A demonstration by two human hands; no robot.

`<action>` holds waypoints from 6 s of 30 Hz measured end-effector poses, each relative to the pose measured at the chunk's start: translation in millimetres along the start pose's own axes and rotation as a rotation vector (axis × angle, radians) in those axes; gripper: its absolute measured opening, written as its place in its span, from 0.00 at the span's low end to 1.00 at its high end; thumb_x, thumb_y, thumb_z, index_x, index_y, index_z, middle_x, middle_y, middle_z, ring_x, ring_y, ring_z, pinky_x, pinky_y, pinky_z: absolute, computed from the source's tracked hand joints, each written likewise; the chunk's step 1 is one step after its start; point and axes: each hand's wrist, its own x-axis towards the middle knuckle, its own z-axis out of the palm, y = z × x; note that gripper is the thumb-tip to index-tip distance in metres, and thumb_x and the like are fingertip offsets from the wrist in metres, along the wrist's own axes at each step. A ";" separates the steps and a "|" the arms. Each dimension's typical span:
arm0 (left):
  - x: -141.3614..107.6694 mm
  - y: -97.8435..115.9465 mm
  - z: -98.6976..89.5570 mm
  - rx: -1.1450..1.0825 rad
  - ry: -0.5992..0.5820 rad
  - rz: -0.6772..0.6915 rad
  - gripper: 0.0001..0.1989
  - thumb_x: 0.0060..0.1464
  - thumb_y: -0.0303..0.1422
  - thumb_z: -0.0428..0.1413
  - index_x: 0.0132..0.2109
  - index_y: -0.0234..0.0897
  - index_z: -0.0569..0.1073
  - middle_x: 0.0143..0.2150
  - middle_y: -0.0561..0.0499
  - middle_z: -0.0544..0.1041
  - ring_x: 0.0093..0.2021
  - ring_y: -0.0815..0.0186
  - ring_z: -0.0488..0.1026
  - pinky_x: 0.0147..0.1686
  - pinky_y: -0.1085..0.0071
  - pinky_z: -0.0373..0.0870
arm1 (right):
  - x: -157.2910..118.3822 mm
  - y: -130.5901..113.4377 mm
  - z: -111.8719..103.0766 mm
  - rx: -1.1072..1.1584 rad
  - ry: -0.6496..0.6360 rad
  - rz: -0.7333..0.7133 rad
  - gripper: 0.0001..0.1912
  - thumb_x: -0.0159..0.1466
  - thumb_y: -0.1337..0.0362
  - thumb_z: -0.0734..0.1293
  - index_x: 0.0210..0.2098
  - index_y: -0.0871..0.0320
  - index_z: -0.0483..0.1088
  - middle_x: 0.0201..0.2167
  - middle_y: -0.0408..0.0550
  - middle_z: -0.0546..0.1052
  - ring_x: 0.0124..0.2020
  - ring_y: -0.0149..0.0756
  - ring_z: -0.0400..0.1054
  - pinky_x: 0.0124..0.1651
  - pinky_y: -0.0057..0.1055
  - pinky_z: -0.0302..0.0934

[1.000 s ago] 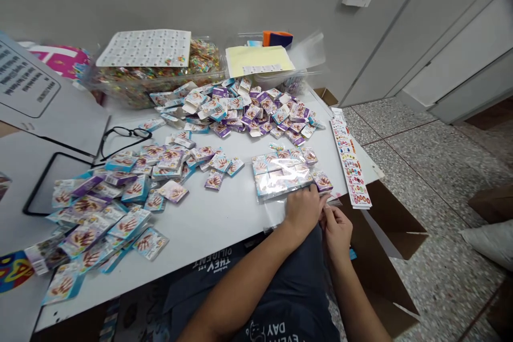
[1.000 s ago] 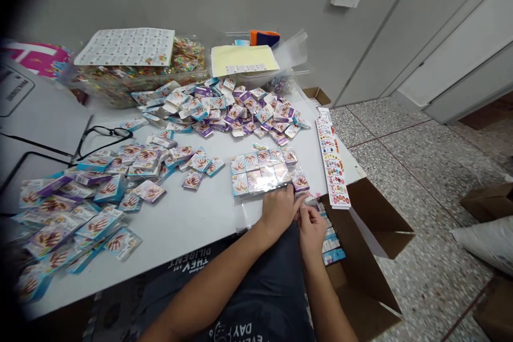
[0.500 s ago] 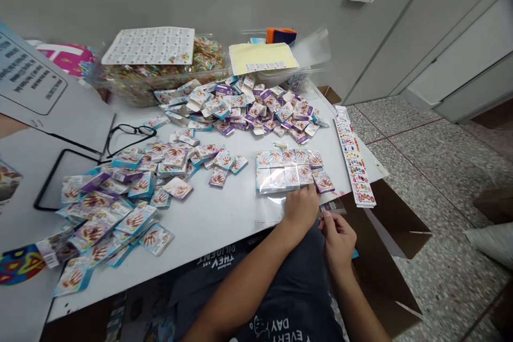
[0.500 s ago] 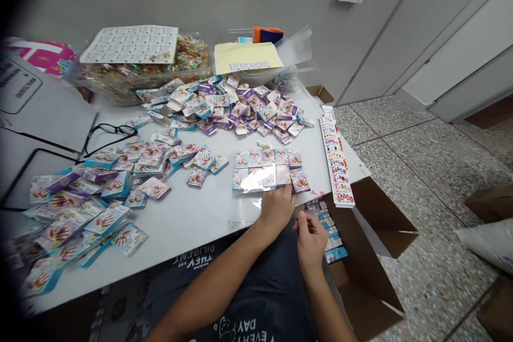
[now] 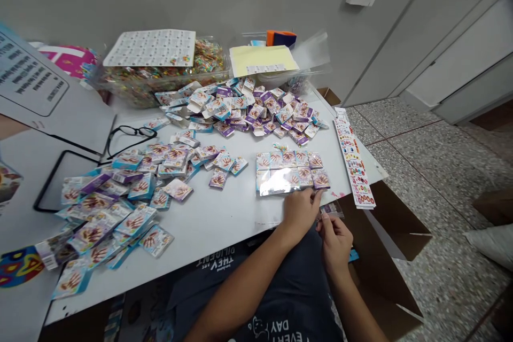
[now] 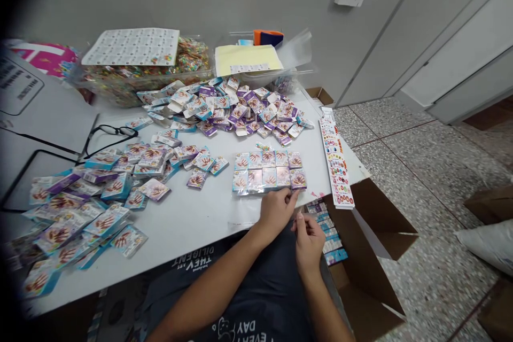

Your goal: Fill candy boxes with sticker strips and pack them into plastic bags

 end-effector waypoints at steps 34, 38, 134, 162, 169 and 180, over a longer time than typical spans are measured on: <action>28.9 12.1 -22.4 0.513 -0.077 0.584 0.24 0.69 0.29 0.44 0.68 0.32 0.64 0.73 0.40 0.62 0.73 0.55 0.57 0.68 0.53 0.56 | -3.7 -6.1 0.7 -0.101 0.046 -0.095 0.24 0.62 0.45 0.70 0.21 0.57 0.71 0.18 0.43 0.70 0.22 0.35 0.64 0.29 0.32 0.59; 31.5 9.2 -23.1 0.498 -0.073 0.567 0.24 0.69 0.32 0.47 0.69 0.35 0.62 0.72 0.42 0.62 0.72 0.57 0.58 0.66 0.55 0.58 | -6.1 -6.6 2.1 -0.114 0.047 -0.118 0.24 0.64 0.47 0.69 0.21 0.57 0.71 0.18 0.43 0.70 0.22 0.34 0.64 0.29 0.31 0.59; 32.6 -122.7 -112.9 -0.054 -0.114 0.341 0.32 0.59 0.33 0.61 0.69 0.44 0.64 0.75 0.45 0.57 0.76 0.56 0.51 0.72 0.51 0.54 | 162.6 -39.2 37.3 -1.123 -0.784 -1.333 0.31 0.74 0.53 0.60 0.72 0.56 0.54 0.73 0.60 0.56 0.77 0.59 0.35 0.72 0.62 0.43; -65.7 -122.5 -132.6 0.085 0.338 -0.009 0.10 0.64 0.32 0.52 0.50 0.38 0.74 0.60 0.40 0.74 0.63 0.51 0.68 0.61 0.51 0.58 | -9.3 -40.3 104.2 -0.803 -0.806 -0.800 0.05 0.71 0.65 0.63 0.44 0.57 0.70 0.40 0.52 0.73 0.42 0.48 0.65 0.44 0.42 0.60; -80.4 -100.6 -120.7 -0.102 0.196 -0.308 0.13 0.63 0.44 0.54 0.38 0.39 0.74 0.31 0.48 0.78 0.32 0.59 0.76 0.36 0.66 0.68 | -7.8 -34.1 106.5 -0.737 -0.811 -0.726 0.07 0.70 0.68 0.61 0.35 0.56 0.68 0.33 0.49 0.73 0.38 0.44 0.66 0.41 0.38 0.58; -60.0 -102.5 -121.8 -0.505 -0.030 -0.352 0.11 0.60 0.37 0.54 0.30 0.38 0.72 0.28 0.51 0.78 0.32 0.63 0.75 0.35 0.69 0.68 | -14.5 -43.3 90.2 -0.354 -0.764 -0.542 0.05 0.72 0.64 0.62 0.40 0.53 0.69 0.33 0.46 0.72 0.32 0.37 0.67 0.35 0.34 0.62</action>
